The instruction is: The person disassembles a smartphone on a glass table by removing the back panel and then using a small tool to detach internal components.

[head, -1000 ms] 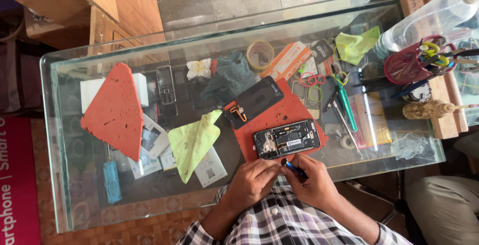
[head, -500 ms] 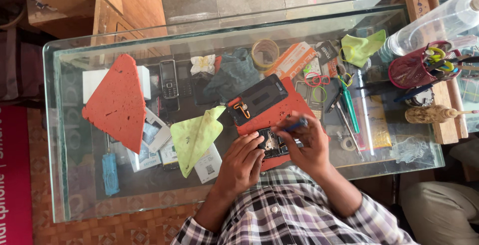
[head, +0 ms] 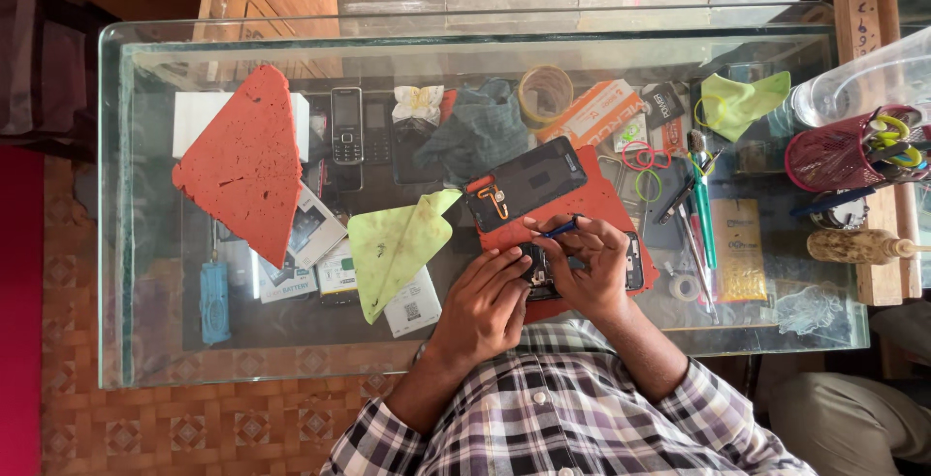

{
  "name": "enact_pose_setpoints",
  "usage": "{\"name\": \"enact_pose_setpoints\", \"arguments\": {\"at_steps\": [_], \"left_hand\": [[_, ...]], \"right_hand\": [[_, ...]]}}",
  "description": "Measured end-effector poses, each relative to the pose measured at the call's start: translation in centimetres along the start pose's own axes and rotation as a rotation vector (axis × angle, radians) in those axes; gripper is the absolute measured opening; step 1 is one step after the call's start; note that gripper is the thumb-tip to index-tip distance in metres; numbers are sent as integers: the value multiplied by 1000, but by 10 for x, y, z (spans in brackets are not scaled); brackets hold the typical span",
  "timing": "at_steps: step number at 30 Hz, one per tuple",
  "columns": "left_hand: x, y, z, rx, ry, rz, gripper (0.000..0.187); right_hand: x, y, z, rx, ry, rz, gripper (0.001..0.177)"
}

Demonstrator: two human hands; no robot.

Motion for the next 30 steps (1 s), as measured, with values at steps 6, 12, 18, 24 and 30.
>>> {"name": "enact_pose_setpoints", "arguments": {"at_steps": [6, 12, 18, 24, 30], "left_hand": [[0, 0, 1, 9, 6, -1, 8], [0, 0, 0, -3, 4, -1, 7], [-1, 0, 0, -8, -2, 1, 15], [-1, 0, 0, -9, 0, 1, 18], [-2, 0, -1, 7, -18, -12, 20]], "right_hand": [[5, 2, -1, -56, -5, 56, 64], [14, 16, -3, -70, 94, 53, 60], [24, 30, 1, -329, 231, 63, 49], [31, 29, 7, -398, 202, 108, 53], [27, 34, 4, -369, 203, 44, 47]]}}
Point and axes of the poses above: each hand's wrist, its own x-axis towards the middle knuckle, its own z-axis out of the back of the hand, y = z × x, the point moved 1 cm from there along x, towards the middle knuckle, and after that the axes turned 5 degrees about z, right-handed, at the moved point
